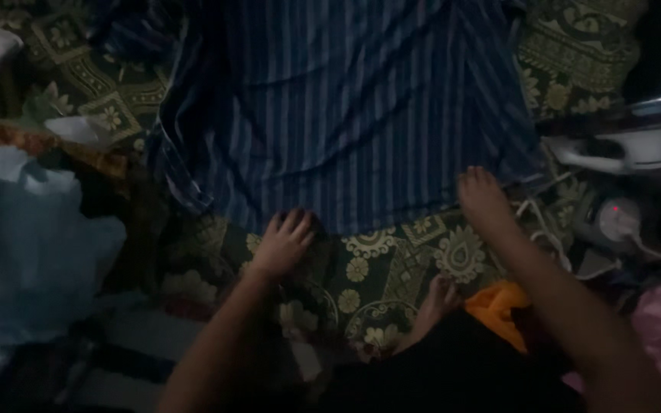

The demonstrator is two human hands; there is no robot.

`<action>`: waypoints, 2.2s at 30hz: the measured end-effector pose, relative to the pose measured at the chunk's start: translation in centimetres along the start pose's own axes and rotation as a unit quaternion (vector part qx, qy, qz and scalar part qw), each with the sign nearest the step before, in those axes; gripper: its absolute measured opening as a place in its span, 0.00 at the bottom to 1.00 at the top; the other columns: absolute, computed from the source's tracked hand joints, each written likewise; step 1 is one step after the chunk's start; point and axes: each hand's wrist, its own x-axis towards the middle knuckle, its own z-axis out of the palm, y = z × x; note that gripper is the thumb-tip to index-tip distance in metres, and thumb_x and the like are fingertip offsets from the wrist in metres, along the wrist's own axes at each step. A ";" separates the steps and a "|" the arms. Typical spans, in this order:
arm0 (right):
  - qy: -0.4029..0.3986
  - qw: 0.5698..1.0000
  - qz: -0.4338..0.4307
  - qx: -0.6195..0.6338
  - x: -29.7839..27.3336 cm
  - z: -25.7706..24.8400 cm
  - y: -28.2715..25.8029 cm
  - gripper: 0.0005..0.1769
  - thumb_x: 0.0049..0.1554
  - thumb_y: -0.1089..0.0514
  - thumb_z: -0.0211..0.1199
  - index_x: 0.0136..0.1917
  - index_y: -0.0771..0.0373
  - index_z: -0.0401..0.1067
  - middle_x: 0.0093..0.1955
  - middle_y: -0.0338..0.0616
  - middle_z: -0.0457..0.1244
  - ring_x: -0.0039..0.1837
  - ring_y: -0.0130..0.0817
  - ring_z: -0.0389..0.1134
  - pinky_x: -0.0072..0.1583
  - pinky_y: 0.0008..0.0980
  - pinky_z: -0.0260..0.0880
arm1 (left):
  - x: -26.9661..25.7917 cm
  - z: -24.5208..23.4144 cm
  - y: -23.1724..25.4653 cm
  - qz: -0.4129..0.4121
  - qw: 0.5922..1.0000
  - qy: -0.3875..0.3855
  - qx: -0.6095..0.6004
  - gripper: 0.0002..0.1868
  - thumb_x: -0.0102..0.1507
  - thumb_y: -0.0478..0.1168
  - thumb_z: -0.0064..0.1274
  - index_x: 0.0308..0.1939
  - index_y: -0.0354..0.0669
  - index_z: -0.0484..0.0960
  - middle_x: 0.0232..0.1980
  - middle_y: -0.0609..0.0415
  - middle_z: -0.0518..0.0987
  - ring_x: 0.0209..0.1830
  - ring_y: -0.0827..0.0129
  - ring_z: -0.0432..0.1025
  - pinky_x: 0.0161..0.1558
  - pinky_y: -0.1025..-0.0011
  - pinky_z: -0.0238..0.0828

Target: The person irons a blue and white striped shirt on a patterned surface. They use a white electric iron to smooth the fabric, adjusting the shirt's position and sleeves as needed.

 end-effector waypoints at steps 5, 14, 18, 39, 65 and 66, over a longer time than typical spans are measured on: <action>0.050 0.998 -0.022 0.030 0.8 0.7 0.6 0.10 0.46 0.63 0.63 0.43 0.67 0.74 0.51 0.60 0.68 0.58 0.52 0.70 0.64 0.44 0.71 | 0.1 -3.4 -1.9 -0.066 0.987 -0.145 -0.014 0.33 0.60 0.43 0.56 0.69 0.46 0.67 0.67 0.49 0.67 0.67 0.54 0.61 0.62 0.56 0.62; 0.098 0.990 -0.104 0.002 -2.9 1.0 0.4 0.14 0.45 0.64 0.66 0.45 0.73 0.76 0.54 0.63 0.68 0.59 0.54 0.69 0.67 0.46 0.69 | -2.1 -2.9 -3.4 -0.058 0.980 -0.189 0.004 0.31 0.56 0.41 0.59 0.64 0.47 0.71 0.62 0.52 0.72 0.64 0.58 0.64 0.61 0.57 0.63; 0.085 0.989 -0.101 -0.063 -5.0 1.4 0.0 0.23 0.48 0.62 0.64 0.57 0.75 0.75 0.62 0.67 0.65 0.64 0.57 0.68 0.66 0.46 0.68 | -4.3 -0.8 -4.0 -0.170 0.981 -0.094 0.000 0.20 0.61 0.42 0.53 0.58 0.49 0.77 0.63 0.53 0.73 0.64 0.57 0.65 0.61 0.53 0.63; 0.051 0.627 0.603 0.490 -8.0 13.1 14.9 0.23 0.61 0.60 0.63 0.66 0.74 0.67 0.56 0.58 0.62 0.56 0.50 0.64 0.58 0.46 0.65 | 0.1 0.1 -0.8 -0.220 0.973 0.060 -0.026 0.29 0.66 0.44 0.47 0.71 0.41 0.68 0.75 0.45 0.62 0.77 0.47 0.54 0.71 0.48 0.53; 0.037 0.679 0.354 0.642 10.7 -16.8 -0.3 0.14 0.53 0.64 0.66 0.53 0.69 0.77 0.39 0.48 0.67 0.37 0.33 0.66 0.37 0.34 0.65 | 1.5 -5.3 -0.7 -0.256 0.925 -0.274 -0.067 0.56 0.63 0.80 0.26 0.83 0.55 0.27 0.85 0.55 0.20 0.83 0.44 0.16 0.71 0.24 0.22; 0.047 0.680 0.340 0.649 12.1 -17.0 -2.9 0.16 0.52 0.64 0.65 0.54 0.68 0.77 0.40 0.47 0.68 0.38 0.31 0.68 0.38 0.32 0.66 | 1.6 -4.9 -0.9 -0.255 0.925 -0.271 -0.077 0.56 0.62 0.80 0.27 0.82 0.56 0.27 0.85 0.55 0.20 0.83 0.44 0.17 0.70 0.24 0.22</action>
